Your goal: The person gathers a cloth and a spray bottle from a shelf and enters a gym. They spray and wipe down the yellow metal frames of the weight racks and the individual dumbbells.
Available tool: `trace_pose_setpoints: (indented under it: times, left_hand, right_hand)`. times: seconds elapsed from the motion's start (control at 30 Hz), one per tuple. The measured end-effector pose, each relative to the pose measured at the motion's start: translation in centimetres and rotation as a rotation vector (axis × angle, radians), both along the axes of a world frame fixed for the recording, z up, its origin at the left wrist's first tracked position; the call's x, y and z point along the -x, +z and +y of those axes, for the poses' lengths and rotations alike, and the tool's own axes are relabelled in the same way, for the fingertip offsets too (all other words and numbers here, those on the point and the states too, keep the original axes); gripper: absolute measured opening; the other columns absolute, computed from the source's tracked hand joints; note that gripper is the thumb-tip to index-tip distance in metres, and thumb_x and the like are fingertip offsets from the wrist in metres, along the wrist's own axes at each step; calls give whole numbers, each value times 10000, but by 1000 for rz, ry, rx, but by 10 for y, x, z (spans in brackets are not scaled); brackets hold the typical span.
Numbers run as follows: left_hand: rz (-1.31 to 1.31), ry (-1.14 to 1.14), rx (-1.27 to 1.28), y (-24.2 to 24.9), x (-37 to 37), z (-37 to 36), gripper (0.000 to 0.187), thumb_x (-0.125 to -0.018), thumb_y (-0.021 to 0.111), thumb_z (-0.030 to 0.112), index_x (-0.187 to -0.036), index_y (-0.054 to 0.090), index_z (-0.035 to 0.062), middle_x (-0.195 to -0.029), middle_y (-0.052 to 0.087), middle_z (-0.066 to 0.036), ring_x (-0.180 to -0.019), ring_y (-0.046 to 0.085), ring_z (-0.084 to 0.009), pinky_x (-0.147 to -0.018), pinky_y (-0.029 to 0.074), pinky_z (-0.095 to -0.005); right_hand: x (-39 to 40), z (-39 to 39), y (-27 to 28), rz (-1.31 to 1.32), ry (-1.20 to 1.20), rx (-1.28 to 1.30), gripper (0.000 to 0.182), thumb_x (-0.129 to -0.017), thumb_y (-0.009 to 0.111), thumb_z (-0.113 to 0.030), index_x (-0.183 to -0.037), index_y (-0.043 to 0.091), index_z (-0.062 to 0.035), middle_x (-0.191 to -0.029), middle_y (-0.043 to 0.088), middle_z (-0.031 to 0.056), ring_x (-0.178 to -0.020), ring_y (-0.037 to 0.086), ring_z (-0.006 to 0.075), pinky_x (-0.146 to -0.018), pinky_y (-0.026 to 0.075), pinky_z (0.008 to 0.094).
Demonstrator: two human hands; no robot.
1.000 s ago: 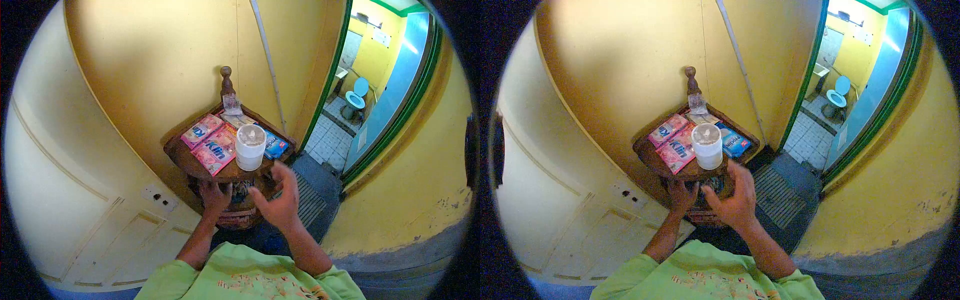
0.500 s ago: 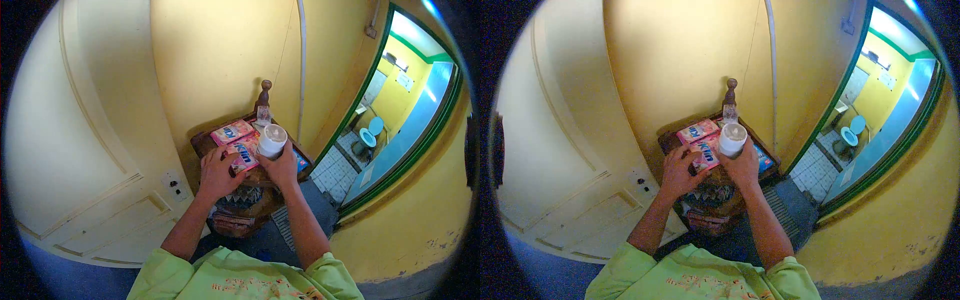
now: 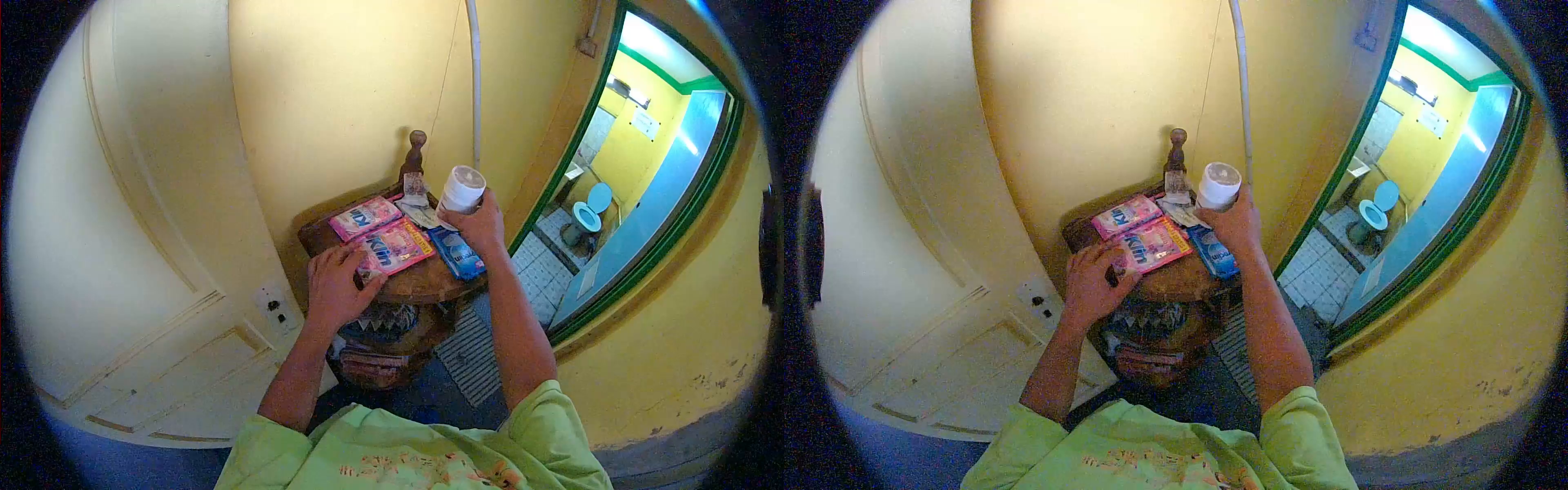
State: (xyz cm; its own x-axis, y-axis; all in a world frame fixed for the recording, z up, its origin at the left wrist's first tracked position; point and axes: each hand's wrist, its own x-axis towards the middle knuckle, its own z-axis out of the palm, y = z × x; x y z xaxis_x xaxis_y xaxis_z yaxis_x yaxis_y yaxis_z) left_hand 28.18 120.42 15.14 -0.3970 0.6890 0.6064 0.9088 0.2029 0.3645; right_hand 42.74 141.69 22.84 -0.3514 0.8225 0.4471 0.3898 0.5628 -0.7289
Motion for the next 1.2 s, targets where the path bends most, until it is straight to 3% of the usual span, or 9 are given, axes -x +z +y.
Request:
trace_pose_setpoints:
  times: [0.23, 0.3, 0.5, 0.57, 0.67, 0.77, 0.87, 1.03, 1.2]
  left_hand:
    - [77, -159, 90, 33, -53, 30, 561, -712, 718, 421, -1172, 614, 116, -1245, 535, -113, -1195, 445, -306, -1022, 274, -502]
    - [114, -395, 212, 34, -71, 56, 559, -730, 708, 430, -1187, 607, 126, -1253, 534, -104, -1192, 447, -307, -1030, 267, -517]
    - [176, -394, 306, 17, -86, 106, 551, -743, 696, 450, -1207, 606, 166, -1239, 554, -73, -1194, 449, -299, -1014, 277, -545]
    - [151, -449, 299, 21, -77, 104, 545, -745, 691, 458, -1204, 612, 176, -1221, 566, -65, -1188, 451, -302, -1011, 282, -542]
    - [122, -462, 323, 25, -71, 100, 512, -754, 678, 466, -1187, 631, 194, -1186, 589, -55, -1165, 458, -309, -997, 293, -533]
    - [152, -427, 256, 21, -74, 96, 387, -791, 650, 397, -1107, 674, 174, -1138, 615, -51, -1082, 501, -290, -950, 320, -501]
    - [347, -351, 377, 15, -64, 104, 397, -731, 685, 409, -1079, 678, 220, -1093, 635, -7, -1018, 530, -242, -919, 339, -491]
    - [633, -448, 108, 21, -59, 104, 197, -737, 625, 230, -915, 665, 157, -945, 634, -22, -965, 551, -219, -869, 381, -429]
    - [520, -395, -3, 37, -64, 90, 188, -731, 608, 209, -901, 651, 139, -957, 624, -40, -916, 579, -240, -846, 411, -409]
  right_hand:
    - [-22, 7, 1, 6, -49, -33, 758, -577, 860, -300, -1179, 502, -11, -1124, 616, 205, -1044, 600, 354, -884, 483, 430]
    - [-32, 11, -2, -17, -67, -33, 751, -579, 857, -305, -1174, 503, -16, -1123, 615, 203, -1044, 598, 355, -887, 481, 431]
    - [-61, 6, -9, 9, -77, -19, 734, -571, 857, -321, -1139, 496, -29, -1095, 619, 201, -1029, 602, 363, -869, 483, 440]
    - [-70, 4, -13, 46, -109, 1, 703, -575, 875, -207, -1139, 503, -12, -1090, 619, 144, -1010, 608, 251, -879, 480, 362]
    - [-82, 7, -24, 99, -58, 32, 770, -551, 870, -325, -1155, 493, -33, -1094, 623, 186, -1028, 607, 340, -869, 488, 424]
    - [-87, -1, -28, 106, -61, 36, 698, -574, 876, -226, -1127, 506, -16, -1087, 620, 139, -1006, 610, 252, -876, 482, 362]
    - [-93, -9, -31, 66, -70, 49, 707, -567, 878, -237, -1129, 506, -21, -1085, 620, 143, -1005, 611, 258, -872, 482, 364]
    - [-99, -14, -22, 36, -79, 41, 720, -560, 876, -242, -1137, 503, -26, -1086, 619, 145, -1015, 607, 271, -870, 482, 374]
    - [-106, -19, -16, -33, -143, 15, 775, -523, 891, -279, -1143, 498, -33, -1083, 620, 187, -1032, 592, 354, -868, 484, 432]
